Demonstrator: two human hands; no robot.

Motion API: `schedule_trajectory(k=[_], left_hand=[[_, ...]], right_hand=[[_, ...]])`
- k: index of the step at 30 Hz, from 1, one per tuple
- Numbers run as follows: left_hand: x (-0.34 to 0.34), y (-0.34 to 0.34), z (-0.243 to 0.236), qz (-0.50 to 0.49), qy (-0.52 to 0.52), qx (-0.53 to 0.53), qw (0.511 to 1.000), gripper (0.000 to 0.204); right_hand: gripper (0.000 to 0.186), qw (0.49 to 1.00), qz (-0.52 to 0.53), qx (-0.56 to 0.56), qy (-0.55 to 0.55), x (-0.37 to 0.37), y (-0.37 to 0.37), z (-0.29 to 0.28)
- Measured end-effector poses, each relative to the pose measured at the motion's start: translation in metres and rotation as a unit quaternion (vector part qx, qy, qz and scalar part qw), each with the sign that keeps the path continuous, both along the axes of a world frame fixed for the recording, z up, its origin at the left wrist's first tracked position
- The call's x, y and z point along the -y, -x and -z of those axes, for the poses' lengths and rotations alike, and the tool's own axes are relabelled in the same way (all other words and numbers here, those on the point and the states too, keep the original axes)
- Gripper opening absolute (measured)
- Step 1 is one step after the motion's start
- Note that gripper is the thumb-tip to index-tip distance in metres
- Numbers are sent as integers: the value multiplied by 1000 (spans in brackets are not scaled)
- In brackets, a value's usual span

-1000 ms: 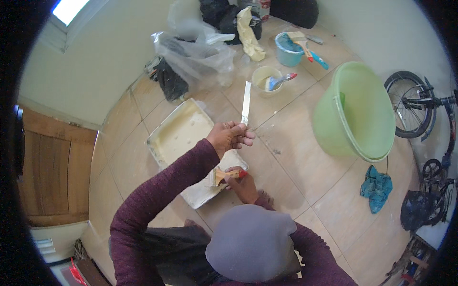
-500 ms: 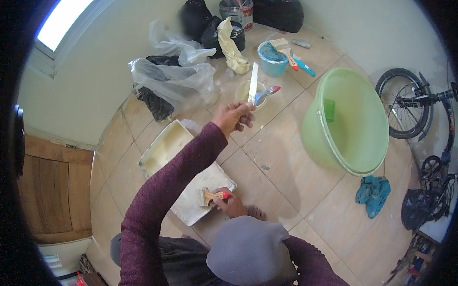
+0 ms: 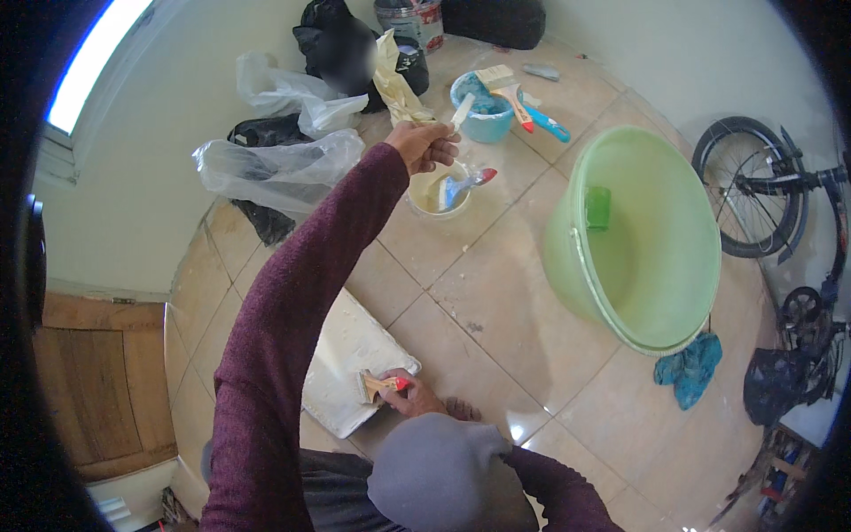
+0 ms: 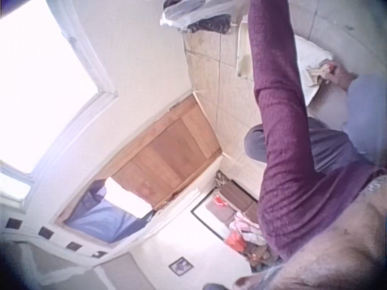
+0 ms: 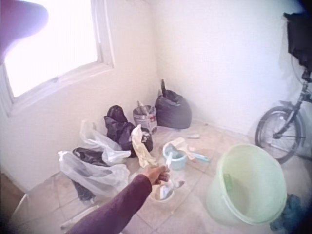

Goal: The person sits on the floor and mixes paint in a tray, using a brush and pouring liquid from a small green cup into the mixture.

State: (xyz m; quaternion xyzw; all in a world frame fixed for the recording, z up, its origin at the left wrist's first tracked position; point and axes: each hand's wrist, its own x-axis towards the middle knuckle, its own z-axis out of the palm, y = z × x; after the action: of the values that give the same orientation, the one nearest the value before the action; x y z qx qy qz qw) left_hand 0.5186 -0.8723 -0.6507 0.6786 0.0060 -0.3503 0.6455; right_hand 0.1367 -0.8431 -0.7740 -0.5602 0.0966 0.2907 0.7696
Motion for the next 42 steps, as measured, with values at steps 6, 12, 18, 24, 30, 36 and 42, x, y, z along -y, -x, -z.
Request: schedule_trajectory(k=[6,12,18,24,30,36,42], left_hand=[[3,-28,3,3,-13,5,1000,26],[2,-45,6,12,10,-18,1000,26],[6,-44,7,9,7,-12,1000,27],[-7,-20,-15,21,-77,34,996,24],[-86,24,-92,141,-362,362,847,26],[-88,35,-100,231,-454,538,671,18],[-63,24,-68,223,-457,619,599,10]], right_hand=[[31,999,-12,43,30,2,-1,7],[30,999,-30,-13,11,4,-1,12],[30,1000,-21,9,14,3,-1,14],[28,1000,-8,14,17,7,-2,13],[26,1000,-4,14,4,2,-1,14],[26,1000,-5,10,18,2,2,25],[28,999,-15,25,35,1,3,27]])
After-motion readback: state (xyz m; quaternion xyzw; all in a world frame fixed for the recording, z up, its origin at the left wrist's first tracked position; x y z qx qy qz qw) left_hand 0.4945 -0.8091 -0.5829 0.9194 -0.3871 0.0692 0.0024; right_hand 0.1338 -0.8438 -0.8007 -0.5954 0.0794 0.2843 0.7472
